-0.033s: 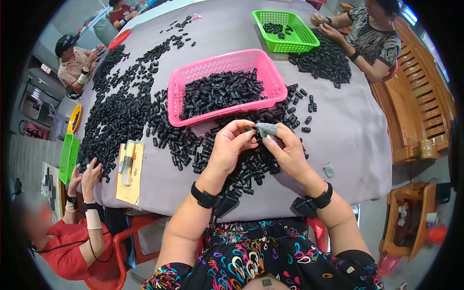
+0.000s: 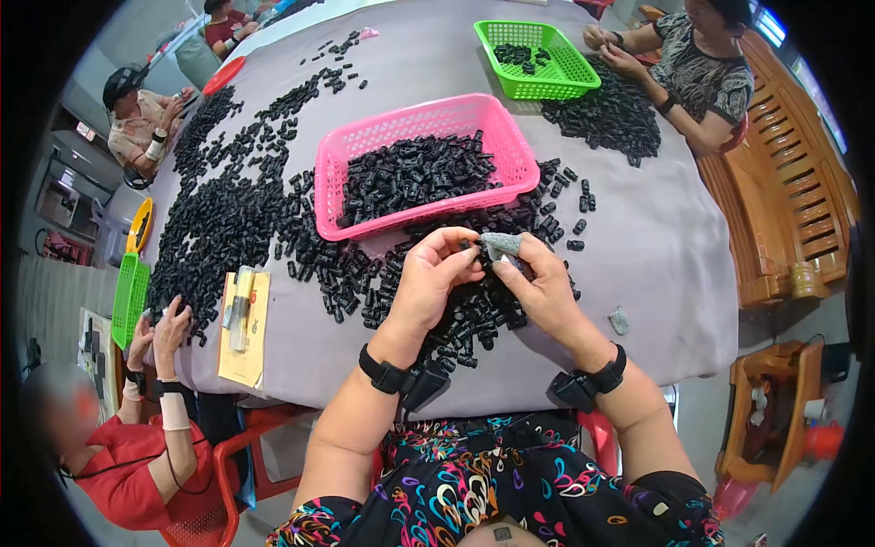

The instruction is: Sorting and inspecting small black shoe components at a production table.

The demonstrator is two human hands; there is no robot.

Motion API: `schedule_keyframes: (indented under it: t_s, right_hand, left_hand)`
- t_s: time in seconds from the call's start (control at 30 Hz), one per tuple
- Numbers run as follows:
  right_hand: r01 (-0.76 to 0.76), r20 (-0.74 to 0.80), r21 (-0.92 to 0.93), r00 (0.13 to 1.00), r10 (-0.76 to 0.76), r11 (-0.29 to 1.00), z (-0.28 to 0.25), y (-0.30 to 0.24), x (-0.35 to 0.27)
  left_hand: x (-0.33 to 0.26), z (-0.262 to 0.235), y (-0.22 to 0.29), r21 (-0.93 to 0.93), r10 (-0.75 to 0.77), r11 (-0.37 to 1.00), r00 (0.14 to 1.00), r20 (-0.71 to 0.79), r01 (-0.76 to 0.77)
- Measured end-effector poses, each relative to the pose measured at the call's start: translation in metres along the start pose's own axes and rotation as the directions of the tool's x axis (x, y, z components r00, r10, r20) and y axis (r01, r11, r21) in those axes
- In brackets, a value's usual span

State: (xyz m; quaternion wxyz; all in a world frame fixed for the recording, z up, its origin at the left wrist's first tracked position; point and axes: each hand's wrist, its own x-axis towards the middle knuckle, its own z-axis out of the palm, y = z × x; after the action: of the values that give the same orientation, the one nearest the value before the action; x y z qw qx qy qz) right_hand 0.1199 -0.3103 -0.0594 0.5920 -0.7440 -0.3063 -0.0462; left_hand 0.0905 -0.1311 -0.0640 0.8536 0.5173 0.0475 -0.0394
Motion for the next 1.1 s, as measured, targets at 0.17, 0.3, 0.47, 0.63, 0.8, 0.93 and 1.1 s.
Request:
schedule_keyframes:
  t_s: [0.17, 0.3, 0.47, 0.63, 0.8, 0.93, 1.1]
  right_hand:
    - [-0.119, 0.028, 0.119, 0.993, 0.117, 0.986, 0.003, 0.005, -0.004]
    - [-0.114, 0.025, 0.135, 0.993, 0.112, 0.984, 0.003, 0.006, -0.003]
    - [-0.115, 0.026, 0.157, 0.993, 0.112, 0.981, 0.004, 0.008, -0.004]
    - [-0.146, 0.015, 0.185, 0.989, 0.146, 0.972, 0.003, 0.006, -0.004]
    - [-0.282, 0.060, 0.108, 0.959, 0.277, 0.953, -0.003, -0.010, -0.003]
    - [-0.293, 0.083, 0.359, 0.956, 0.283, 0.886, 0.002, -0.004, -0.004]
    - [-0.282, 0.084, 0.399, 0.959, 0.272, 0.873, 0.001, 0.007, -0.003]
  left_hand:
    - [0.001, -0.002, 0.000, -0.036, 0.000, 0.999, 1.000, 0.013, 0.001]
    - [0.001, -0.002, 0.000, -0.074, 0.031, 0.997, 0.999, 0.030, -0.029]
    - [0.002, -0.005, 0.000, -0.070, 0.016, 0.997, 0.999, 0.034, -0.014]
    - [0.001, -0.001, 0.000, -0.073, -0.016, 0.997, 1.000, -0.005, 0.016]
    - [-0.002, 0.006, 0.000, 0.054, -0.011, 0.998, 0.999, 0.040, 0.009]
    - [-0.003, 0.009, -0.004, 0.128, 0.048, 0.990, 0.995, 0.090, -0.059]
    - [-0.003, 0.006, 0.000, 0.157, 0.058, 0.985, 0.992, 0.114, -0.075]
